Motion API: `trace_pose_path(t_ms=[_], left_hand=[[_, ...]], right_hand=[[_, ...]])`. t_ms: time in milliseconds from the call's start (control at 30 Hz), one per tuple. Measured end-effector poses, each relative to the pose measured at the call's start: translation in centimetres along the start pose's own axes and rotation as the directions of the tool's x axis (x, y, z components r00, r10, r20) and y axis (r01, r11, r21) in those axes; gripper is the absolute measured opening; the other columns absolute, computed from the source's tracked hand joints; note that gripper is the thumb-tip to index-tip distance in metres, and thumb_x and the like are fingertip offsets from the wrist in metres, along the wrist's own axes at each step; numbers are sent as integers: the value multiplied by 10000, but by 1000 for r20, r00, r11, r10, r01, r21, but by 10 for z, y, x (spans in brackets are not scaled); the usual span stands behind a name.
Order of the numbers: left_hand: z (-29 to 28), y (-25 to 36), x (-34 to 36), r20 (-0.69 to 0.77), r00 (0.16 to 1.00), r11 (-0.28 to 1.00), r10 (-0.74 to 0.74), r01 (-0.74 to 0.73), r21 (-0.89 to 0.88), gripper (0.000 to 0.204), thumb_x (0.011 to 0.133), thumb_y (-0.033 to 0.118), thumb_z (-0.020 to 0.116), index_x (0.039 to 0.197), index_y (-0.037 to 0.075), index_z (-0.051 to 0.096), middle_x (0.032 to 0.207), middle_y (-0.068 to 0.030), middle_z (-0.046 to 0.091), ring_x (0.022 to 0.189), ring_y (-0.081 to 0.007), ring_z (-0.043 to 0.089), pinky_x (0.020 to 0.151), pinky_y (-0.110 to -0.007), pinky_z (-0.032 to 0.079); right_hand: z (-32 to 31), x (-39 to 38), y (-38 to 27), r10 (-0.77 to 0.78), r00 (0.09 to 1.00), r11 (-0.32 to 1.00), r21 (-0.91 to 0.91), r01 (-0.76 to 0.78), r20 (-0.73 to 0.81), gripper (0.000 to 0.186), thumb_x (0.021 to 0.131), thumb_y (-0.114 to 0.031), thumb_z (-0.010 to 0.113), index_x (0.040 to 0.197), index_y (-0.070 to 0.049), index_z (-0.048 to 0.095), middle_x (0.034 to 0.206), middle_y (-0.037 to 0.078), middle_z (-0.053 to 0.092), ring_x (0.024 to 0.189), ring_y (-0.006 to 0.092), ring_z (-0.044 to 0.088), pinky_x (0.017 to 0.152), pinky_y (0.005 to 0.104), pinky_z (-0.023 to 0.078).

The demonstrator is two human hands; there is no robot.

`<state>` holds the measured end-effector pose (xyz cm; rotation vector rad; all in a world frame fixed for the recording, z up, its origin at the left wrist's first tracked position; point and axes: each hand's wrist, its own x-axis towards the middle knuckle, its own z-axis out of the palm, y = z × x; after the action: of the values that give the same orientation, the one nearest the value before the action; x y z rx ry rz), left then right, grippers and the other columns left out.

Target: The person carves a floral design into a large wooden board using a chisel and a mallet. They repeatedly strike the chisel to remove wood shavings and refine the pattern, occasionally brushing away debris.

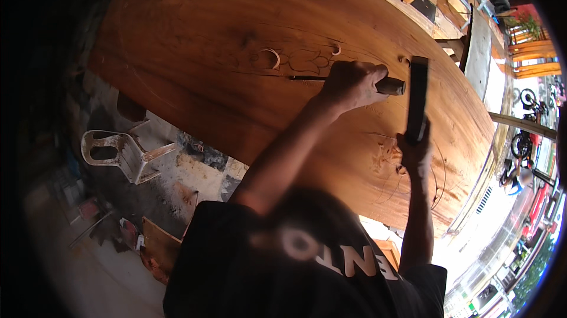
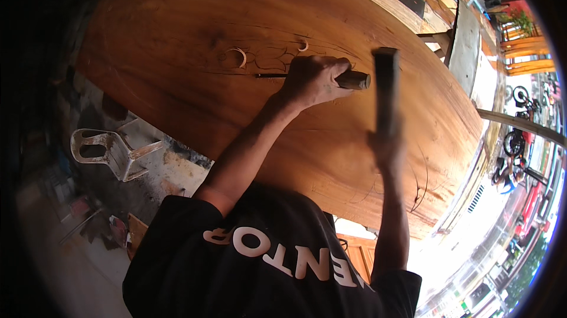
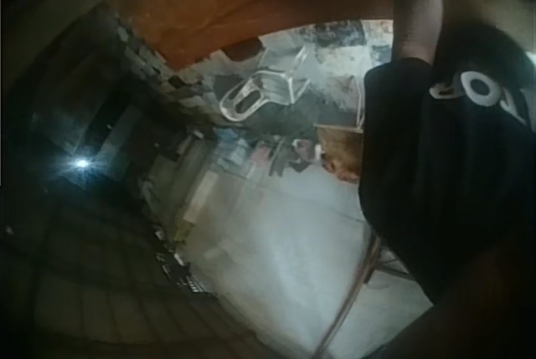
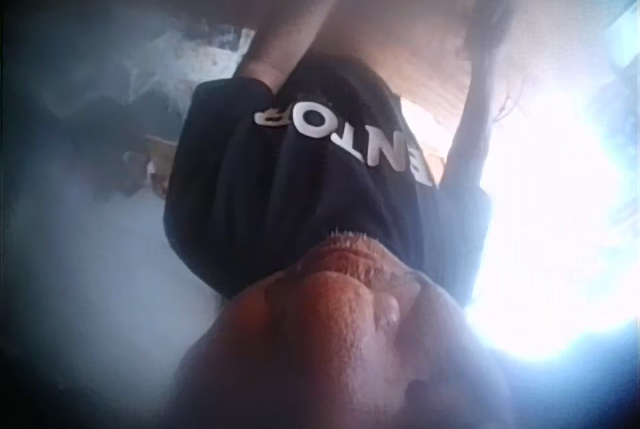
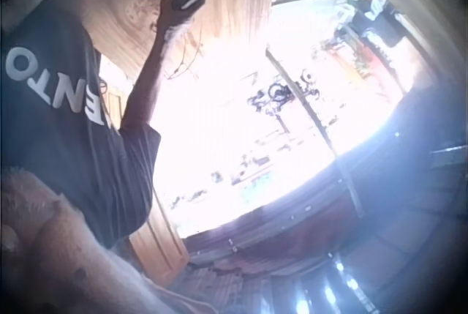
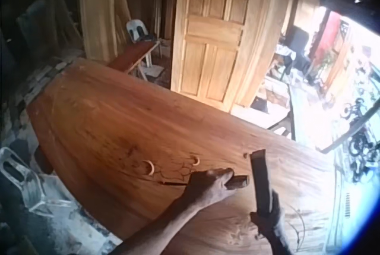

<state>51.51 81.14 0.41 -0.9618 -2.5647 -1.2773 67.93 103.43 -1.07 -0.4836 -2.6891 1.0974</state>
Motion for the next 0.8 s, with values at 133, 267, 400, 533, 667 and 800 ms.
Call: trace_pose_path(t_ms=[133,267,400,533,667,800], left_hand=[[-5,-7,-11,89,993,990,-82,91,-111,337,738,317,857,920,131,642,771,-61,709,744,-277,731,643,-414,575],[-5,2,-6,69,997,999,-39,40,-14,352,732,323,865,922,125,644,769,-60,707,748,-276,732,653,-413,579],[7,-9,-21,46,999,999,27,-29,45,358,730,325,869,921,122,645,769,-62,705,752,-283,732,659,-415,580],[-7,-5,-11,132,988,994,-85,94,-60,359,741,338,866,926,124,645,804,-62,714,779,-292,733,669,-427,580],[-14,-5,-10,57,997,998,-47,50,-42,312,761,312,851,911,132,645,801,-48,716,709,-247,726,618,-386,564],[-12,-18,-15,17,995,995,100,-99,-13,305,761,310,846,911,135,648,776,-35,709,705,-228,724,614,-378,565]], right_hand=[[-55,15,-26,311,950,687,687,-237,17,207,913,-201,711,1004,-25,651,745,86,650,660,172,626,610,292,497],[-5,-2,-24,268,953,603,796,-53,-139,273,877,-160,722,1097,-30,626,796,80,661,663,164,619,599,300,503],[12,-6,-5,69,997,990,119,-74,46,531,829,-96,786,1307,-59,558,814,56,657,662,134,602,589,301,503],[-44,13,15,235,969,767,626,-140,-71,304,888,-168,751,1138,-47,628,780,63,660,643,138,624,553,270,486],[-22,11,-59,326,924,561,828,-21,-198,239,912,-262,708,983,-37,670,780,56,659,675,146,633,601,291,497],[26,-23,-28,59,996,993,-107,-51,69,425,856,-121,772,1233,-59,585,787,27,625,698,110,601,610,299,496]])
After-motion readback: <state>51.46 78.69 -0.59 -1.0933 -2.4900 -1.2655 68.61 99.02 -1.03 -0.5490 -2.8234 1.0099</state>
